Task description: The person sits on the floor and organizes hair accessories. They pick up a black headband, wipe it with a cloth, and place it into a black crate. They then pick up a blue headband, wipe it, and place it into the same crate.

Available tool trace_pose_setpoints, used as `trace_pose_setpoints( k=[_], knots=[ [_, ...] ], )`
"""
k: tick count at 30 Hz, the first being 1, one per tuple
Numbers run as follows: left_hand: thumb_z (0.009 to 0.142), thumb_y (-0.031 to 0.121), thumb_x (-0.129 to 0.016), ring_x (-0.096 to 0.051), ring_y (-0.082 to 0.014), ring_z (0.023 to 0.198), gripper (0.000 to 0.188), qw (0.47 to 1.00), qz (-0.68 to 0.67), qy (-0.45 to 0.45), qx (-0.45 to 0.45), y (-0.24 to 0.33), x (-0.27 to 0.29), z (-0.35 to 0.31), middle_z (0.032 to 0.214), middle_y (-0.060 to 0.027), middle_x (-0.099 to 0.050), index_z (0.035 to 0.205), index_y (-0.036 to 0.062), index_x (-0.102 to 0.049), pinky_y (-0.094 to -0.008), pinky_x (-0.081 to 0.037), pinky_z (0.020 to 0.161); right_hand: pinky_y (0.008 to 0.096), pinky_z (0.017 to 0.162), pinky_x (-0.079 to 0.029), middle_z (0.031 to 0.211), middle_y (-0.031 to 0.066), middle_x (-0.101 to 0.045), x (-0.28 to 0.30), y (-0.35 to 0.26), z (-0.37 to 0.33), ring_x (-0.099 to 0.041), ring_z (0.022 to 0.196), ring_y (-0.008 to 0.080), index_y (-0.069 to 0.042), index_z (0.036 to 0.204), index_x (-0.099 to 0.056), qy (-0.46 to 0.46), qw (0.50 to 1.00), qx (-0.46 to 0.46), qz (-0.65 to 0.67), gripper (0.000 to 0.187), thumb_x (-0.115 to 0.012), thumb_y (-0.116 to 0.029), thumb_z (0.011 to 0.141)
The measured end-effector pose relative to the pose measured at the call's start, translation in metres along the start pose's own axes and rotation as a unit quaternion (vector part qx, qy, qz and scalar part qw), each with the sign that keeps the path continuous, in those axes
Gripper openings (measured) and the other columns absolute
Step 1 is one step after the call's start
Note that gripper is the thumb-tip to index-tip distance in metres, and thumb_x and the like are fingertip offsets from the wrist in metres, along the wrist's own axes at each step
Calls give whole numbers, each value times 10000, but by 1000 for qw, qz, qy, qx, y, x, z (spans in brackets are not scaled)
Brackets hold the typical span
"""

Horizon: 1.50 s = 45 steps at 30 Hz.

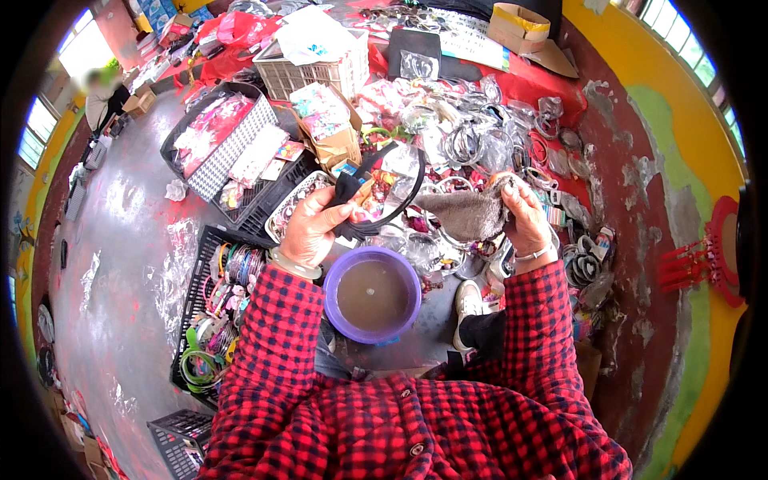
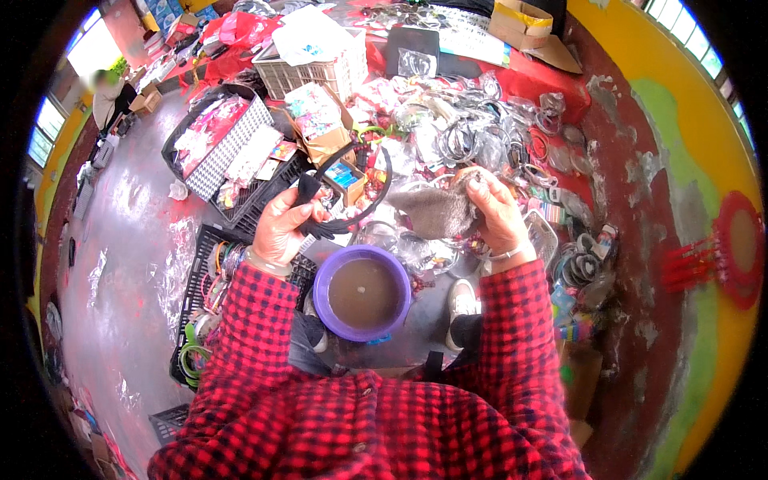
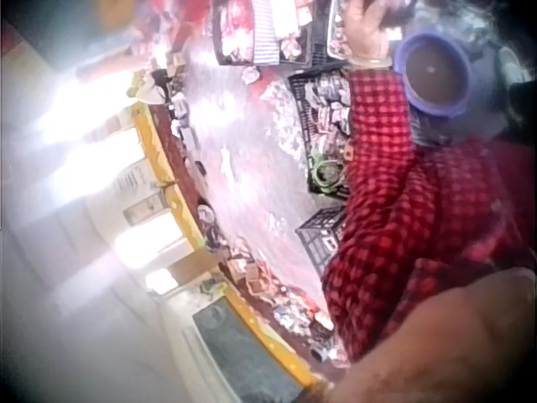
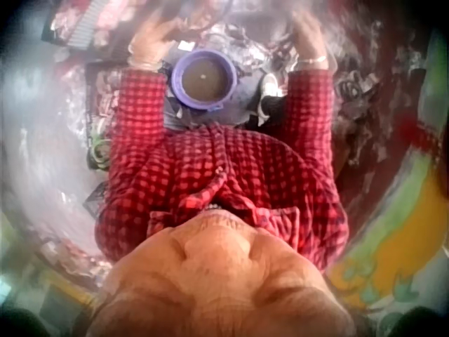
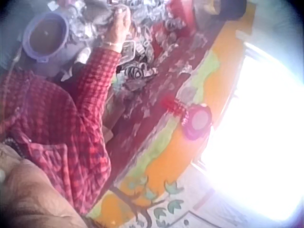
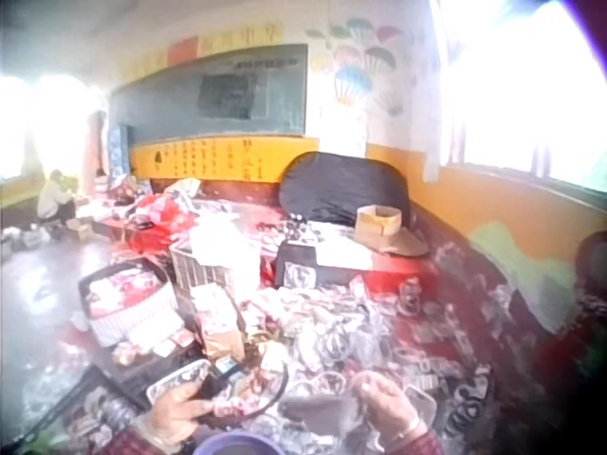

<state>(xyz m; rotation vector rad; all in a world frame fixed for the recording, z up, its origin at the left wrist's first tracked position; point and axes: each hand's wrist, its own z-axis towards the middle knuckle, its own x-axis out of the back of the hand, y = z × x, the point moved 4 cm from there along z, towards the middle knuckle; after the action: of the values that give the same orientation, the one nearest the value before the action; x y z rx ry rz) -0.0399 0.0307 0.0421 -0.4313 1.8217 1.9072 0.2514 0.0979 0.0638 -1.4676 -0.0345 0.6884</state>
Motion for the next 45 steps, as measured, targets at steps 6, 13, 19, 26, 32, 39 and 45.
trace_pose_setpoints(
  k=[6,13,19,26,32,39,45],
  knots=[
    [869,201,-555,-550,-170,764,277,987,-160,25,10,-19,14,11,785,-54,-561,1051,-4,-520,-387,-461,785,335,857,-446,1031,70,-604,25,25,12,-569,947,183,-24,1080,-553,110,986,-7,127,301,-558,-236,866],
    [888,265,-520,-502,-173,762,280,946,-320,45,-33,-26,15,13,758,-37,-500,1034,26,-507,-405,-441,819,378,908,-429,1112,96,-583,7,56,14,-553,1021,227,-46,1137,-526,96,959,-86,251,363,-538,-299,876],
    [922,240,-452,-511,-180,767,254,921,-379,87,-38,-40,13,16,766,-56,-513,1017,13,-513,-407,-425,885,382,934,-413,1151,103,-556,-56,69,17,-532,1050,232,-35,1173,-494,10,940,-76,334,350,-430,-278,928],
    [929,255,-437,-515,-191,764,266,903,-410,126,-12,-54,18,17,779,-78,-515,982,5,-509,-409,-425,900,343,899,-441,1141,86,-556,-82,77,18,-536,1031,197,-29,1217,-452,-11,946,-52,320,482,-643,-130,786],
    [927,250,-446,-512,-197,749,253,925,-366,99,22,-58,3,15,766,-77,-503,1002,11,-484,-384,-439,865,349,861,-457,1052,71,-600,-89,86,6,-577,946,200,-37,1110,-535,1,928,-126,350,400,-680,-171,762],
    [928,246,-444,-503,-188,679,247,943,-314,91,59,-60,-6,16,694,-49,-466,980,10,-495,-393,-458,793,386,885,-454,1071,86,-586,-96,71,7,-572,966,227,-36,1127,-504,-16,943,-6,334,395,-628,-229,806],
    [927,233,-442,-500,-172,664,242,935,-316,123,106,-70,1,15,686,-44,-464,951,1,-507,-409,-463,797,405,889,-447,1096,100,-586,-58,98,19,-565,981,248,-41,1103,-536,132,924,-87,349,335,-417,-297,922]
  ],
)
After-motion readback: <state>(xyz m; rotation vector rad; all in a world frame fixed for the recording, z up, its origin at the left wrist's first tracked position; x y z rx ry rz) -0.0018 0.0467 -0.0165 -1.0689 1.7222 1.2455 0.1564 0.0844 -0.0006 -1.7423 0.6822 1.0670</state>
